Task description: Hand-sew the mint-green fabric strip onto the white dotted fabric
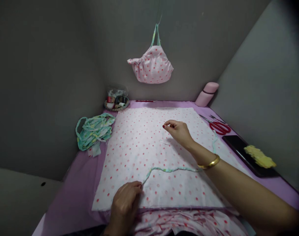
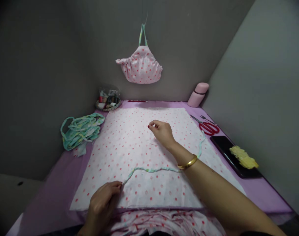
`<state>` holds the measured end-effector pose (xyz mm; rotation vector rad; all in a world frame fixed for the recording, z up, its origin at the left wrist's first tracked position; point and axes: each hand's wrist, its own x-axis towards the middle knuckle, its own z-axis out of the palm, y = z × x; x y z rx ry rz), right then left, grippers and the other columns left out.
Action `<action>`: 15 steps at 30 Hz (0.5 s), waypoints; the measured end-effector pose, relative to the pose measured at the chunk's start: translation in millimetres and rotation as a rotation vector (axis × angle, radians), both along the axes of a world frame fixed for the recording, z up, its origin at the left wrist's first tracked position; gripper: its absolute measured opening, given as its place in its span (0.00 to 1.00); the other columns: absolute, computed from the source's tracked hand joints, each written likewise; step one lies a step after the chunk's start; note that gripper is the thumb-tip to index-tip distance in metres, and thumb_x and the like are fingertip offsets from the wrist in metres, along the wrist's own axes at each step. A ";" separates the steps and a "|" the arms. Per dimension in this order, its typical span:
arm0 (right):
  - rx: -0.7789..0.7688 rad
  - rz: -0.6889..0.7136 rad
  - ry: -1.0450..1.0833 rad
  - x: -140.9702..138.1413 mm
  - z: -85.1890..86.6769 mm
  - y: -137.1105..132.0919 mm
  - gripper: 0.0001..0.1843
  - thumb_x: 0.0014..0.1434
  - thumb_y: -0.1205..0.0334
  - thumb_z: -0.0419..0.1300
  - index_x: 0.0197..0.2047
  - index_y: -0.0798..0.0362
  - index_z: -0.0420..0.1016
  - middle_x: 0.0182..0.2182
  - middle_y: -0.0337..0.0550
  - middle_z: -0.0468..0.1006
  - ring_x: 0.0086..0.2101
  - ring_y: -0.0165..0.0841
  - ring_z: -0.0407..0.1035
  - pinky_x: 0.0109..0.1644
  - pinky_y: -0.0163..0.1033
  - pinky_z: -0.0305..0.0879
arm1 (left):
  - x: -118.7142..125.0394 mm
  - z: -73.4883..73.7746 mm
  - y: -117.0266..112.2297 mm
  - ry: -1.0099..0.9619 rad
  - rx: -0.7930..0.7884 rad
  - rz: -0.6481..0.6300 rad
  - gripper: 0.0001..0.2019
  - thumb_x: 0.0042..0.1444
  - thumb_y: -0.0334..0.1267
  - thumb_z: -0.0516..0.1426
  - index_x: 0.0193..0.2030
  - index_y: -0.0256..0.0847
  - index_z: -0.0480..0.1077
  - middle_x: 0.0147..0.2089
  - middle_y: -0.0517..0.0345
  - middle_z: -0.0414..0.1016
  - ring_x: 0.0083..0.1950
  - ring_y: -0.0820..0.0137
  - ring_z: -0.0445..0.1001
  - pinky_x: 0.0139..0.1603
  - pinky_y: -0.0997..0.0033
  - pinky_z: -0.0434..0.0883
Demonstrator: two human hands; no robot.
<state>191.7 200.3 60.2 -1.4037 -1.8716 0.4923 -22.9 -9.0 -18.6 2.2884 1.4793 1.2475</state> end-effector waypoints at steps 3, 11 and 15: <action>-0.007 -0.004 -0.015 -0.8 -0.3 0.6 0.11 0.52 0.54 0.56 0.29 0.52 0.75 0.15 0.34 0.63 0.19 0.28 0.55 0.25 0.35 0.48 | -0.3 -1.4 -0.4 0.003 -0.003 -0.009 0.08 0.59 0.25 0.51 0.35 0.40 0.67 0.36 0.54 0.78 0.39 0.68 0.77 0.40 0.68 0.73; -0.073 0.104 -0.104 3.2 7.7 6.2 0.08 0.51 0.60 0.59 0.35 0.51 0.74 0.17 0.33 0.66 0.21 0.29 0.59 0.26 0.33 0.51 | 1.1 -1.5 -0.1 -0.010 -0.058 0.042 0.07 0.59 0.26 0.51 0.36 0.41 0.67 0.35 0.55 0.77 0.37 0.68 0.76 0.39 0.68 0.73; -0.038 0.037 -0.108 25.6 30.3 18.8 0.06 0.54 0.65 0.55 0.34 0.53 0.72 0.18 0.35 0.65 0.20 0.28 0.56 0.25 0.34 0.49 | 1.7 0.8 2.5 -0.029 -0.086 0.095 0.07 0.60 0.29 0.51 0.41 0.40 0.68 0.35 0.54 0.78 0.36 0.68 0.77 0.36 0.69 0.74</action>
